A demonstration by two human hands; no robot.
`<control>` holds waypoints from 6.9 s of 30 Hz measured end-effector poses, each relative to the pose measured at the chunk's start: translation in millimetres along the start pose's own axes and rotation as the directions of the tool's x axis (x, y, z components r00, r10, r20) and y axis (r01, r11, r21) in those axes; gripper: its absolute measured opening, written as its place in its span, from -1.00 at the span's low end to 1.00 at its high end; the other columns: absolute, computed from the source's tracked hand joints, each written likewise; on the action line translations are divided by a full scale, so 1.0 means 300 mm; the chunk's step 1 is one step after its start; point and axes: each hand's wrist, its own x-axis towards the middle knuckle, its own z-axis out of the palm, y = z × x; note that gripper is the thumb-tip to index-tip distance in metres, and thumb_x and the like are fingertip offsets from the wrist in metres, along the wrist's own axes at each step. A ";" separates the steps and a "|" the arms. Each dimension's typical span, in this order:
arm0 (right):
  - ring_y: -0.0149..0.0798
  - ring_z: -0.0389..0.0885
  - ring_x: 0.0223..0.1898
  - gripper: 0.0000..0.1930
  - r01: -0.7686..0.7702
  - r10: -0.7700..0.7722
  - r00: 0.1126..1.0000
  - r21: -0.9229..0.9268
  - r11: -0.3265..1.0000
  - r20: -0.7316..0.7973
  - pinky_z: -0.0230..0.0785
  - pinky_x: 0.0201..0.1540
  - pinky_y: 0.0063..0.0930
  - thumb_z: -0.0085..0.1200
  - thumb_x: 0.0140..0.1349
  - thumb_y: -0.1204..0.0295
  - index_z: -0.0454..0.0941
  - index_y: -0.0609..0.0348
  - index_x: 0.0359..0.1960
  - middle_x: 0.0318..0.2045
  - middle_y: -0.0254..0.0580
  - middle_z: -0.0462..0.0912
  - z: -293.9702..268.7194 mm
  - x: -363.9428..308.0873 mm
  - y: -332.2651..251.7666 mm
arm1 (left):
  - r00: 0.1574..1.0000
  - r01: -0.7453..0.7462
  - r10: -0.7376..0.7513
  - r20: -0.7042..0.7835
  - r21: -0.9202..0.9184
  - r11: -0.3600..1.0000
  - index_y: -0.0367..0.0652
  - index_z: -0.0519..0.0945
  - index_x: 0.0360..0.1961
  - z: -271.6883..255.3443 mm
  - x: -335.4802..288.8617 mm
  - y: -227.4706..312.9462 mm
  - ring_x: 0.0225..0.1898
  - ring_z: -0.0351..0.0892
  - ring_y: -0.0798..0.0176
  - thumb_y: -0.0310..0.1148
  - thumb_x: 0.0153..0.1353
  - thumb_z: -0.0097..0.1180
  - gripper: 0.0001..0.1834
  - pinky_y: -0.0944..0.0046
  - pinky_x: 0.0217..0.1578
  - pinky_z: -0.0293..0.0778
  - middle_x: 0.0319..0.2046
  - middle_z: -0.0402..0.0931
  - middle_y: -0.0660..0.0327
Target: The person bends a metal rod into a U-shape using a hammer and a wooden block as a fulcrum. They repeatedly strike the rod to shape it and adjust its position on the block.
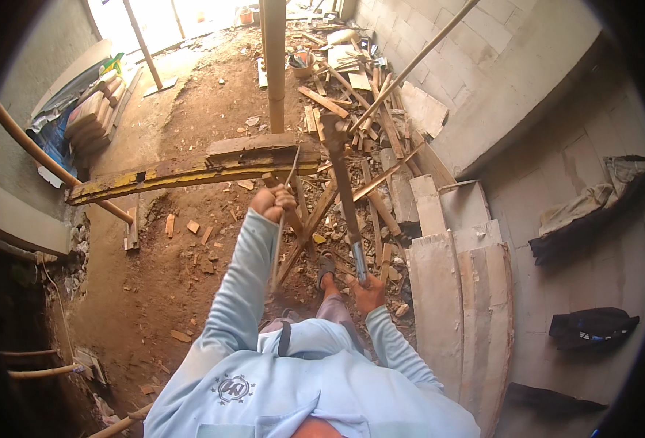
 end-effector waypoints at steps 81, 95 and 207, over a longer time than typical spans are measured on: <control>-0.28 0.49 -0.61 -0.60 0.582 -0.285 0.755 -0.405 0.705 0.590 0.33 -0.46 -0.33 0.33 0.07 0.03 0.62 0.15 -0.47 -0.66 -0.15 0.55 -0.191 1.849 -0.274 | 0.519 -0.199 0.804 -0.291 0.873 0.445 -0.18 0.65 -0.45 -0.359 0.557 0.290 -0.73 0.27 0.46 -0.10 0.33 0.14 -0.64 0.38 -0.70 0.17 -0.70 0.44 0.34; -0.36 0.48 -0.58 -0.55 0.610 -0.253 0.737 -0.456 0.648 0.626 0.31 -0.50 -0.35 0.30 0.11 -0.03 0.64 0.16 -0.39 -0.64 -0.24 0.56 0.037 1.874 -0.298 | 0.421 -0.292 0.826 -0.374 0.806 0.514 -0.21 0.66 -0.42 -0.321 0.431 0.381 -0.74 0.25 0.44 -0.11 0.32 0.17 -0.65 0.35 -0.72 0.22 -0.67 0.46 0.33; 0.06 0.60 -0.41 -0.79 0.912 -0.193 0.011 -0.089 -0.400 0.981 0.44 -0.36 -0.11 0.17 -0.16 0.52 0.39 0.10 -0.48 -0.54 -0.10 0.55 0.438 2.785 -0.708 | 0.401 -0.092 0.774 -0.490 0.819 0.566 -0.34 0.63 -0.58 -0.330 0.695 0.598 -0.80 0.36 0.35 0.07 0.16 0.29 -0.43 0.32 -0.72 0.27 -0.74 0.54 0.14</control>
